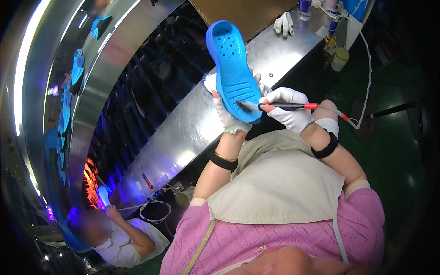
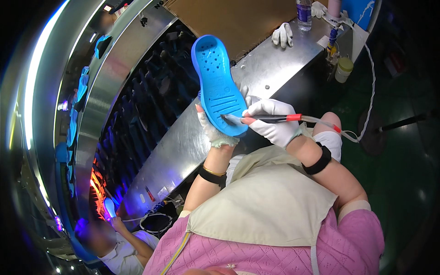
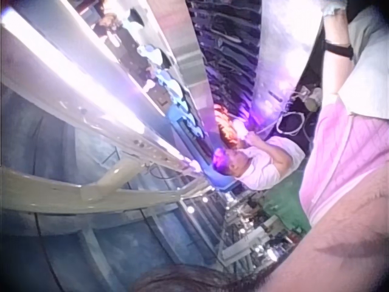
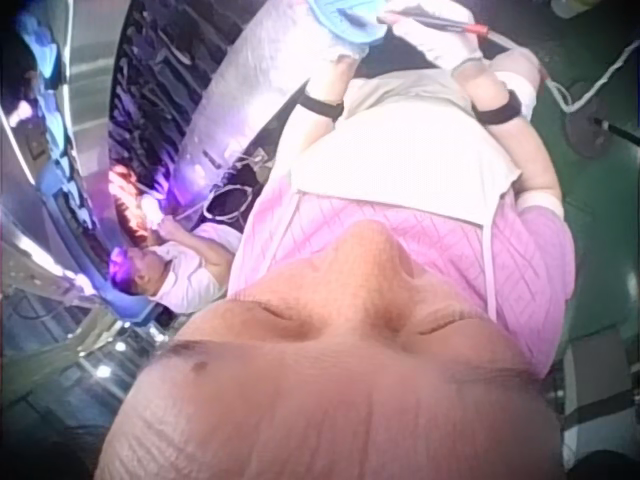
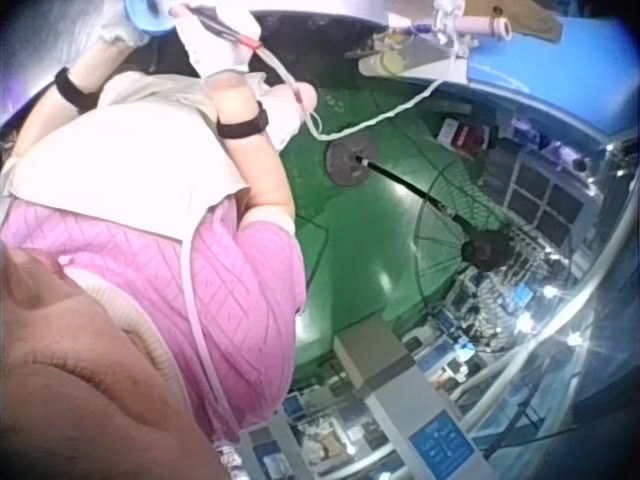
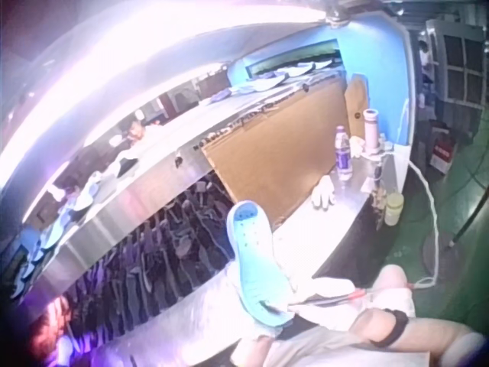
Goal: Apply adhesive or primer to the inner surface of blue shoe soles using a brush.
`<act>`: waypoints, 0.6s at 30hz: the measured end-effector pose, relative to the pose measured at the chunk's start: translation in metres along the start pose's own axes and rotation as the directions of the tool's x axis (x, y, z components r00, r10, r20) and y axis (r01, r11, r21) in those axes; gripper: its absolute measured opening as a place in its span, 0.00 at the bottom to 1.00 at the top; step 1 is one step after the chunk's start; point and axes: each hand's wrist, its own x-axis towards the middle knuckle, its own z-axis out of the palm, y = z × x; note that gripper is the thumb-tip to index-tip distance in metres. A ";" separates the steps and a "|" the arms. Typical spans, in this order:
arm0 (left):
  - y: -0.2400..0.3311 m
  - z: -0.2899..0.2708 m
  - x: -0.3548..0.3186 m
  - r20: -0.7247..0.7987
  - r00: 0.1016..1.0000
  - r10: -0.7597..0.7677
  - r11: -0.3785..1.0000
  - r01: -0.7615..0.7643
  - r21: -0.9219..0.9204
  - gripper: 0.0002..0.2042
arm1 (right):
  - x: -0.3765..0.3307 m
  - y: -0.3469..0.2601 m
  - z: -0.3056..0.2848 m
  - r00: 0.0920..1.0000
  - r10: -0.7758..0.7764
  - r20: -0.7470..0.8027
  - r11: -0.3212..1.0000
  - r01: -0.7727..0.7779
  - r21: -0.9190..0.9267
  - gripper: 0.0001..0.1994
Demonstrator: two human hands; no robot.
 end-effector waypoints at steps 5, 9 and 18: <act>0.013 0.000 0.003 -0.085 0.995 -0.052 0.999 0.050 -0.020 0.38 | -0.003 -0.016 0.011 0.967 -0.157 0.201 0.982 0.175 -0.076 0.04; 0.015 0.005 0.004 -0.079 0.992 -0.102 0.994 0.104 0.017 0.40 | 0.002 -0.002 0.001 0.981 0.153 0.121 0.963 -0.175 0.206 0.03; 0.029 0.002 0.009 -0.043 0.969 -0.242 0.964 0.246 0.104 0.42 | 0.006 -0.002 -0.001 0.975 0.063 0.213 0.989 -0.090 0.120 0.06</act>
